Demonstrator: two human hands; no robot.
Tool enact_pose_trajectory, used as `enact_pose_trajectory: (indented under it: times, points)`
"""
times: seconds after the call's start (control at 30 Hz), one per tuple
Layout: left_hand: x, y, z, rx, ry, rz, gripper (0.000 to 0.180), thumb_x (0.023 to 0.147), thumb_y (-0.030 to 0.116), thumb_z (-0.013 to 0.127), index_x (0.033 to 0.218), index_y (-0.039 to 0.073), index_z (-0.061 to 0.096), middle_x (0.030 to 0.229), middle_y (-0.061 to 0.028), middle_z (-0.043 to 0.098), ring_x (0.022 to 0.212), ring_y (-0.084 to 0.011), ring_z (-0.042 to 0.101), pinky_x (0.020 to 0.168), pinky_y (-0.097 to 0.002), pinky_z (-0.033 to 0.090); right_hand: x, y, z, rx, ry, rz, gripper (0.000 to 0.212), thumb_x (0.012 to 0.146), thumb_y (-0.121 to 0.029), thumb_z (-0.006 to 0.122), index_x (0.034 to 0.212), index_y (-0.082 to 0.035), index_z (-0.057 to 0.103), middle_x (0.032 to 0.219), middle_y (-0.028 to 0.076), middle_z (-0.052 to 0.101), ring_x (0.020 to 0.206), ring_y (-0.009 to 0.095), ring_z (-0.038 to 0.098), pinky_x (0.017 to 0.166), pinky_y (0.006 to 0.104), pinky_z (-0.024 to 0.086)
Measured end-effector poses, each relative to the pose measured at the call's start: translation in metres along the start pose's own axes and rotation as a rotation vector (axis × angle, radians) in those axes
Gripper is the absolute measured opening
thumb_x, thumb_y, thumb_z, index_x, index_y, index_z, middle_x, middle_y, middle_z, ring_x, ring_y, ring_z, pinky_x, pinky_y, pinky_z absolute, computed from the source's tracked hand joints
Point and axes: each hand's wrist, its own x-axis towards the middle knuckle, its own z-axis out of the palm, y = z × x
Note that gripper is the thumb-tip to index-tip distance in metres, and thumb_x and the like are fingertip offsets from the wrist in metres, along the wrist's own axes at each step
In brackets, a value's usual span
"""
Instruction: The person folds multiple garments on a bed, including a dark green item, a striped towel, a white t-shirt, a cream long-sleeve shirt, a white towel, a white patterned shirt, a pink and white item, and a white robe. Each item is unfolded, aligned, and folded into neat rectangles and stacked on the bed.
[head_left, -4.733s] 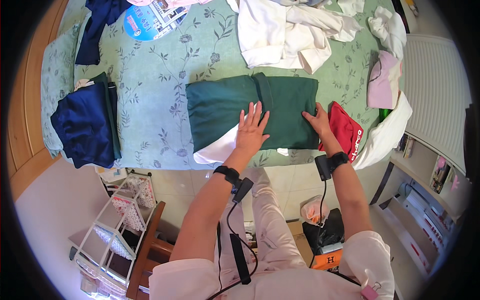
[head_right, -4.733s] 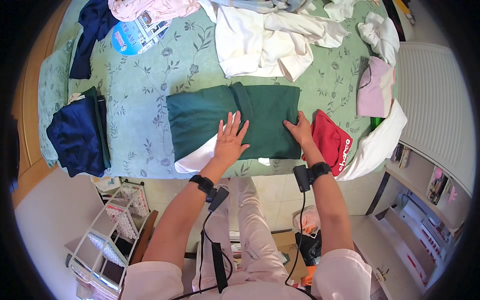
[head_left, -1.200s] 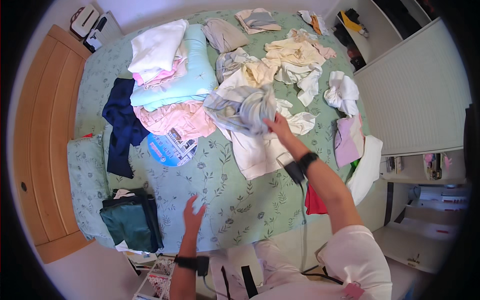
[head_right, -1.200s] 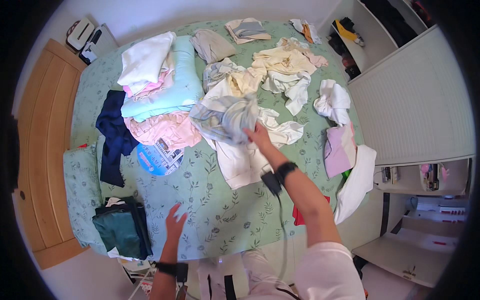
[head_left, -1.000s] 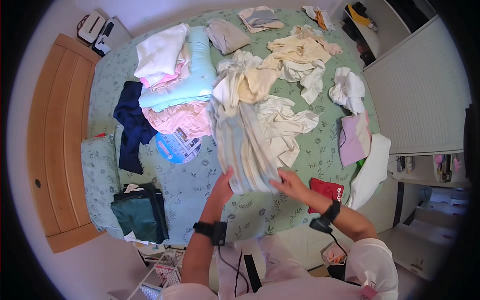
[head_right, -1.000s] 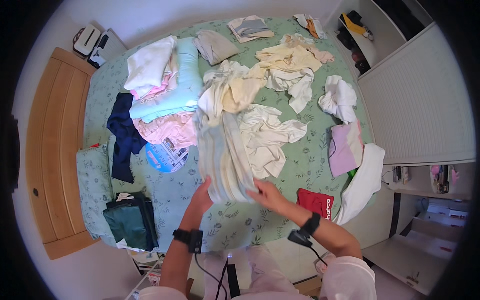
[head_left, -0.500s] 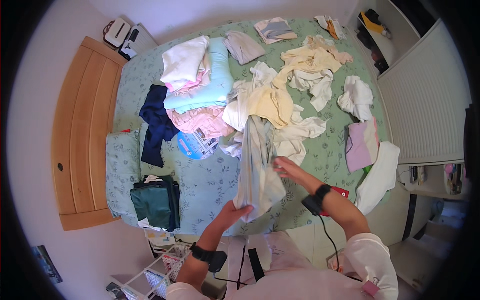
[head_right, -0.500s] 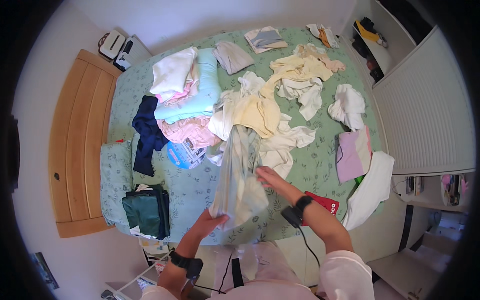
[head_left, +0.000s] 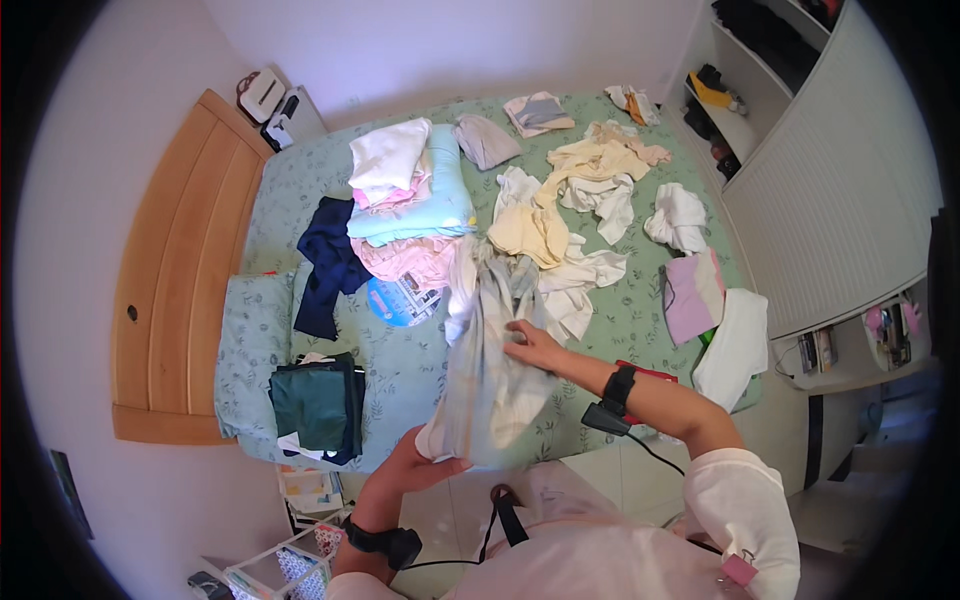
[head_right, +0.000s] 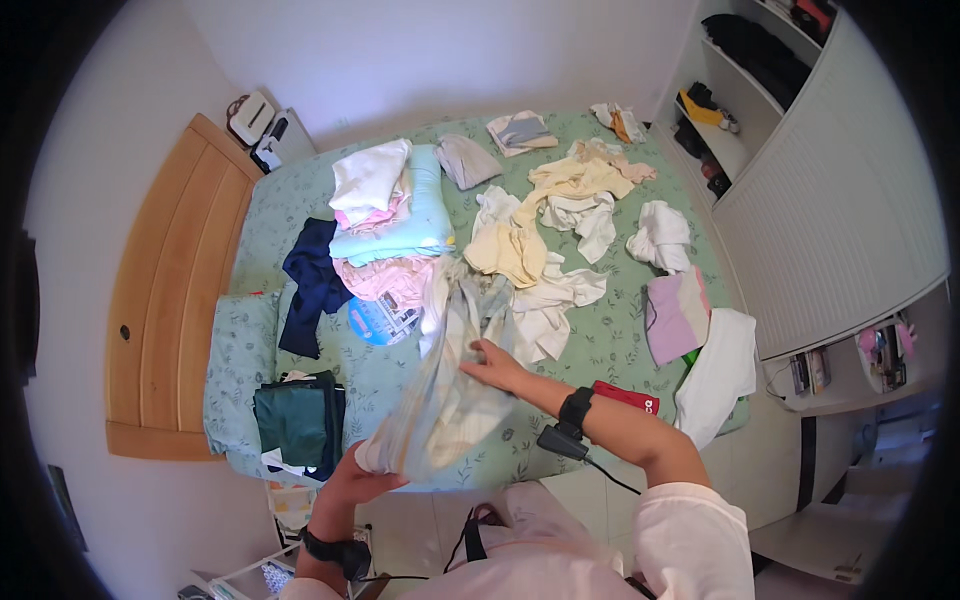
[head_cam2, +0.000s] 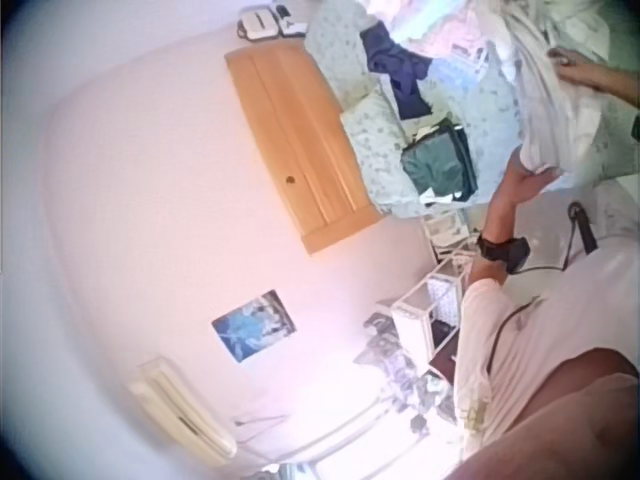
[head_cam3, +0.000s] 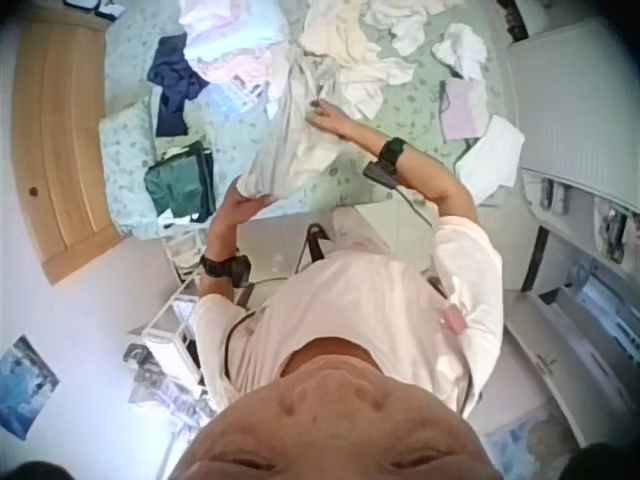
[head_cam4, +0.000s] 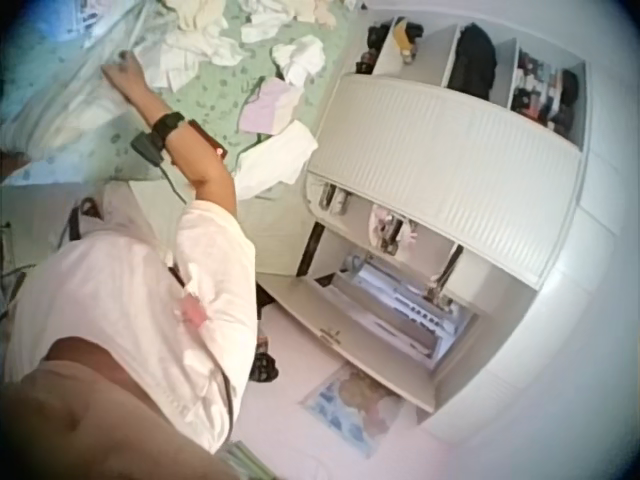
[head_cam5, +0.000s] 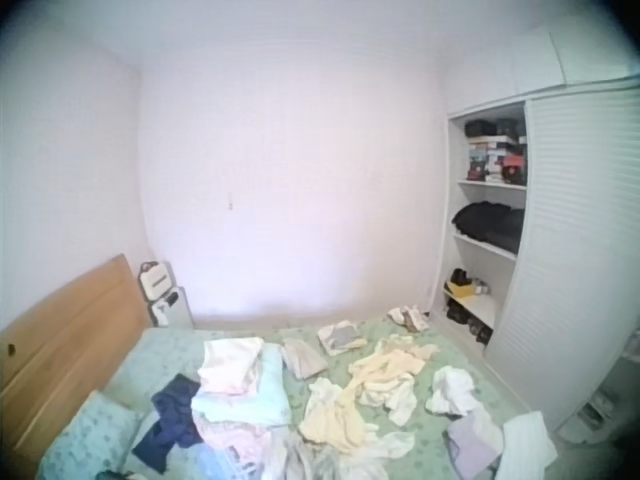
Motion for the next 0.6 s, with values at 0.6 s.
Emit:
enact_pose_trajectory:
  times: [0.6]
  points:
    - [-0.245,0.054,0.001,-0.613,0.454,0.714,0.043,0.085,0.007,0.059,0.125,0.003,0.044,0.124,-0.0112,0.05,0.117,-0.0252,0.047,0.103,-0.0417,0.034,-0.301,-0.13,0.021,0.403,-0.115,-0.417,0.012,0.09,-0.02,0.056,0.087,-0.009,0.06,0.081,-0.005,0.059,0.075,0.002,0.053,0.066,0.0193,0.043]
